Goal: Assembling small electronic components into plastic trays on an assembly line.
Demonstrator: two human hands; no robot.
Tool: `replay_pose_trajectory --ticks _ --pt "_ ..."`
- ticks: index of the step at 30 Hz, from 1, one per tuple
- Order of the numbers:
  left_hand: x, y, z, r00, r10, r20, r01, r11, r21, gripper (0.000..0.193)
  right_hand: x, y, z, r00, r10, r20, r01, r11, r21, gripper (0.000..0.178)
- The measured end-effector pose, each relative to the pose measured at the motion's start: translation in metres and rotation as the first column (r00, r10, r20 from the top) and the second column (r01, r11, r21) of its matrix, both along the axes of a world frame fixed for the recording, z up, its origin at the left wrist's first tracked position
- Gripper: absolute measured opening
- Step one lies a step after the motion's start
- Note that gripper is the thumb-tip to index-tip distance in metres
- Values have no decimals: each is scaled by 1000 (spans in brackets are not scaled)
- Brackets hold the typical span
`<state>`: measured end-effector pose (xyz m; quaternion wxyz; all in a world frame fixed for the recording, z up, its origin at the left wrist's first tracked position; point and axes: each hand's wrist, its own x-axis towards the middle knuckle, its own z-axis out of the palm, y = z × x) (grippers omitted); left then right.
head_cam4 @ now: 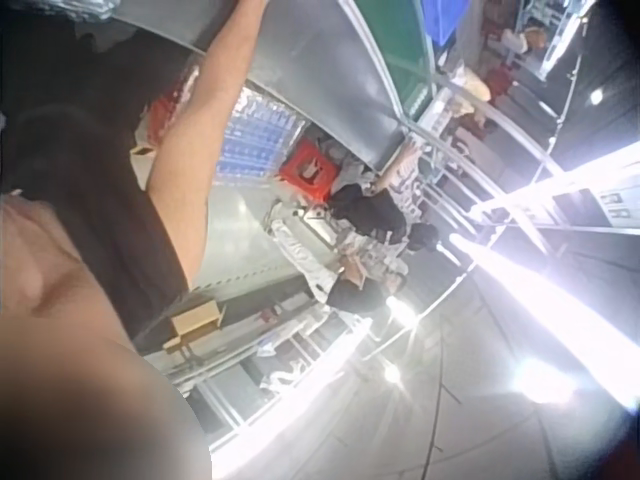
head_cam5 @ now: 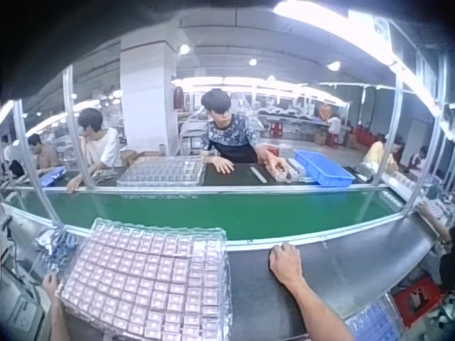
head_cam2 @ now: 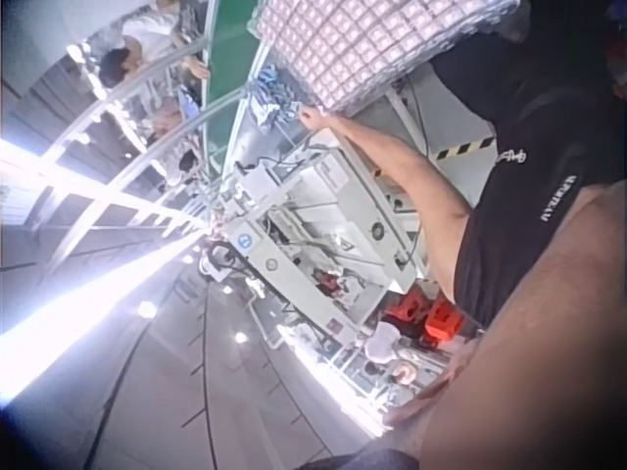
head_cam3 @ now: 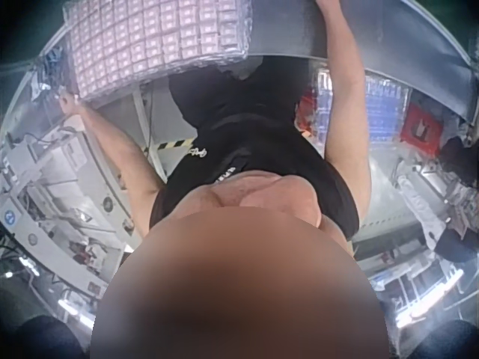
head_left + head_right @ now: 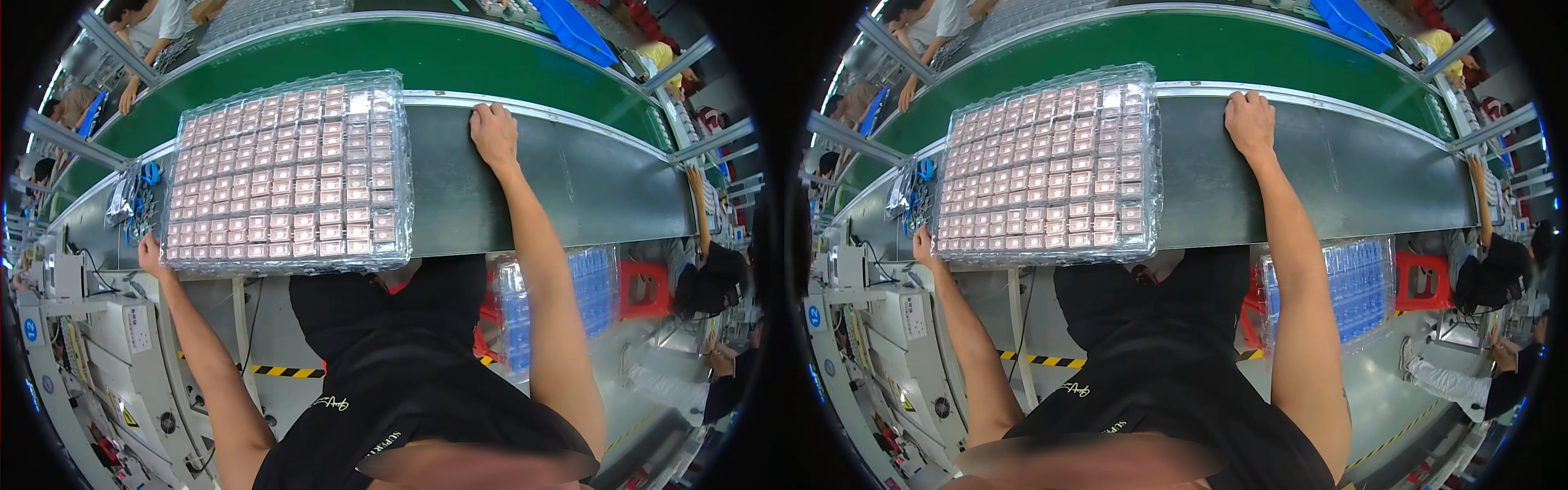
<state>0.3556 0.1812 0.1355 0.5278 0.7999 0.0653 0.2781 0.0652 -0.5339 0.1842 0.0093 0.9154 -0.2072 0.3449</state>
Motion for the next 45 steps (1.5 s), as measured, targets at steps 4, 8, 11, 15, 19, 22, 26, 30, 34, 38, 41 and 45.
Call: replay_pose_trajectory --ticks 4,8,11,15,19,22,26,30,34,38,41,45 --pt "0 2 -1 1000 9 0 -9 997 -75 20 2 2 1 1000 0 5 0 1000 -11 13" --pt "7 -9 -2 999 -8 37 9 999 -37 20 0 -1 2 1000 -26 -17 26 1000 -12 14" --pt "11 1 -7 999 2 42 -1 999 -42 22 7 3 5 1000 -10 -21 10 1000 -9 15" --pt "18 86 -13 931 -13 364 -180 853 490 19 25 4 1 989 144 -46 -146 988 -48 17" --pt "6 -7 -19 984 175 21 -176 970 165 31 -2 -28 -7 991 66 -115 -73 996 -57 22" --pt "-28 -67 20 997 74 20 -70 989 -132 21 -13 -37 -12 989 15 -147 -24 998 -53 25" --pt "-39 -40 28 994 105 18 -99 975 -197 21 7 -24 -14 982 51 -182 -53 999 -5 27" --pt "-32 -45 27 996 84 15 -79 975 -207 17 6 -32 -15 977 24 -211 -32 999 -33 28" --pt "-30 -45 25 995 100 12 -95 976 -195 18 7 -37 -20 979 50 -198 -59 997 -42 29" --pt "-30 -46 24 992 126 11 -122 976 -179 21 7 -34 -17 973 21 -229 -32 999 -44 30" --pt "-30 -46 24 991 132 15 -127 977 -173 21 7 -30 -14 970 11 -243 -17 1000 -22 30" --pt "-30 -45 24 992 127 24 -121 976 -179 20 7 -32 -15 971 4 -239 -10 1000 -26 30"
